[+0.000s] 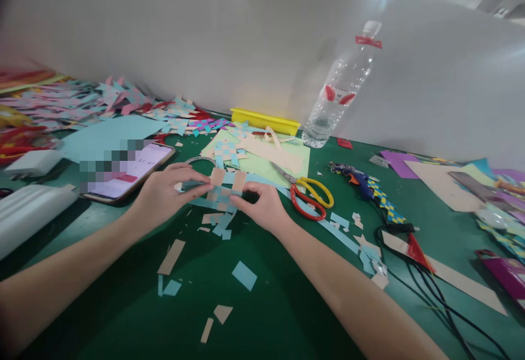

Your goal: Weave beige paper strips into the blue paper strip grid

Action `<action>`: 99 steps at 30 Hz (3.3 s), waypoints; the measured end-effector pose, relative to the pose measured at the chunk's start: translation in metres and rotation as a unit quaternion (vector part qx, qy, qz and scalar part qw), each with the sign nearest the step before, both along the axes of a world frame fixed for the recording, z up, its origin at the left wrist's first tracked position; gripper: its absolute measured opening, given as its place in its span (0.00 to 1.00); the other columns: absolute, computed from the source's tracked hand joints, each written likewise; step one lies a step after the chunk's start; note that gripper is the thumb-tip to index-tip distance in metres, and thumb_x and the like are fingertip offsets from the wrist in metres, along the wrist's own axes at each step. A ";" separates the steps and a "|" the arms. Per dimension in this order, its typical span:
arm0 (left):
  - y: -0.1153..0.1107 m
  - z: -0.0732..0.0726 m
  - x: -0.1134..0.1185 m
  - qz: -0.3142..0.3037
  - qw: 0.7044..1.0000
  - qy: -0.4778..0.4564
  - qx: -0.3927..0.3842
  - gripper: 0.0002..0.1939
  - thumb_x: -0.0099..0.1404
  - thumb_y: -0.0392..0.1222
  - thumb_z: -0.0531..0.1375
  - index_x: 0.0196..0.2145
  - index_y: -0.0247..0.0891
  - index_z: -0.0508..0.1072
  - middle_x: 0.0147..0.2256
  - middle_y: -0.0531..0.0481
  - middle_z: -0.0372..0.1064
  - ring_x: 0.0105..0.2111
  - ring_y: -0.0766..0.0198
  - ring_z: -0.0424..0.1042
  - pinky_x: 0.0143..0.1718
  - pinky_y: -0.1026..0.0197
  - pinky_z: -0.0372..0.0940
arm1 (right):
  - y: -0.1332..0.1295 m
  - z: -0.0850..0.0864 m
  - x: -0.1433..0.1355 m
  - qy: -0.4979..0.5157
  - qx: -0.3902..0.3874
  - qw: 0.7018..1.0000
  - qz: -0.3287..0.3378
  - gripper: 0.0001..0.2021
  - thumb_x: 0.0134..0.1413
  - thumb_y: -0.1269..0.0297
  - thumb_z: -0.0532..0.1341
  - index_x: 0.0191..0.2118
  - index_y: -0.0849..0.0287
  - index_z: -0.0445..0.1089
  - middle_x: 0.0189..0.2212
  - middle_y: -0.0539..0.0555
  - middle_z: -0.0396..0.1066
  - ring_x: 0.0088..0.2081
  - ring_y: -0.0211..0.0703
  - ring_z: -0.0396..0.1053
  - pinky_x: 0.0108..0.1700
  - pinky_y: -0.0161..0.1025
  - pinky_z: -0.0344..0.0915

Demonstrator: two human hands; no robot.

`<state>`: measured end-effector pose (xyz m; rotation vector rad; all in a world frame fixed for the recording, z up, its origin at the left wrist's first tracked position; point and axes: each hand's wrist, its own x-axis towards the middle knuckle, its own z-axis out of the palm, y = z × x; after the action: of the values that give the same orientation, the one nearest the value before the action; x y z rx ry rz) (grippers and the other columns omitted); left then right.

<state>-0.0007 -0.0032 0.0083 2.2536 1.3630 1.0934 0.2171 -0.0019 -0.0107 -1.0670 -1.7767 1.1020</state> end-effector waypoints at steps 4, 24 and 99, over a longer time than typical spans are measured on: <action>0.005 -0.008 -0.002 -0.046 0.996 0.058 0.053 0.10 0.62 0.49 0.58 0.32 0.45 0.77 0.33 0.55 0.77 0.35 0.60 0.72 0.55 0.50 0.55 | 0.002 0.000 0.001 -0.039 0.023 0.999 -0.007 0.12 0.50 0.56 0.62 0.38 0.56 0.74 0.39 0.53 0.75 0.41 0.48 0.72 0.43 0.44 0.68; 0.007 -0.014 -0.004 -0.016 0.999 0.043 0.023 0.17 0.63 0.57 0.55 0.31 0.47 0.78 0.33 0.53 0.77 0.44 0.52 0.69 0.55 0.46 0.56 | 0.000 -0.003 -0.001 0.001 0.053 0.997 -0.058 0.13 0.53 0.53 0.60 0.36 0.55 0.76 0.33 0.51 0.76 0.35 0.43 0.71 0.40 0.39 0.66; -0.004 -0.008 0.002 -0.126 0.971 0.062 0.192 0.04 0.64 0.37 0.59 0.34 0.42 0.74 0.33 0.55 0.77 0.36 0.64 0.74 0.57 0.52 0.51 | -0.009 -0.007 -0.002 -0.008 0.279 0.960 0.017 0.09 0.54 0.67 0.62 0.41 0.50 0.75 0.38 0.48 0.77 0.42 0.41 0.74 0.51 0.43 0.69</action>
<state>0.0011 -0.0075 0.0005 2.7203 0.9288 1.2266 0.2146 -0.0107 -0.0176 -0.6989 -1.9597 0.5472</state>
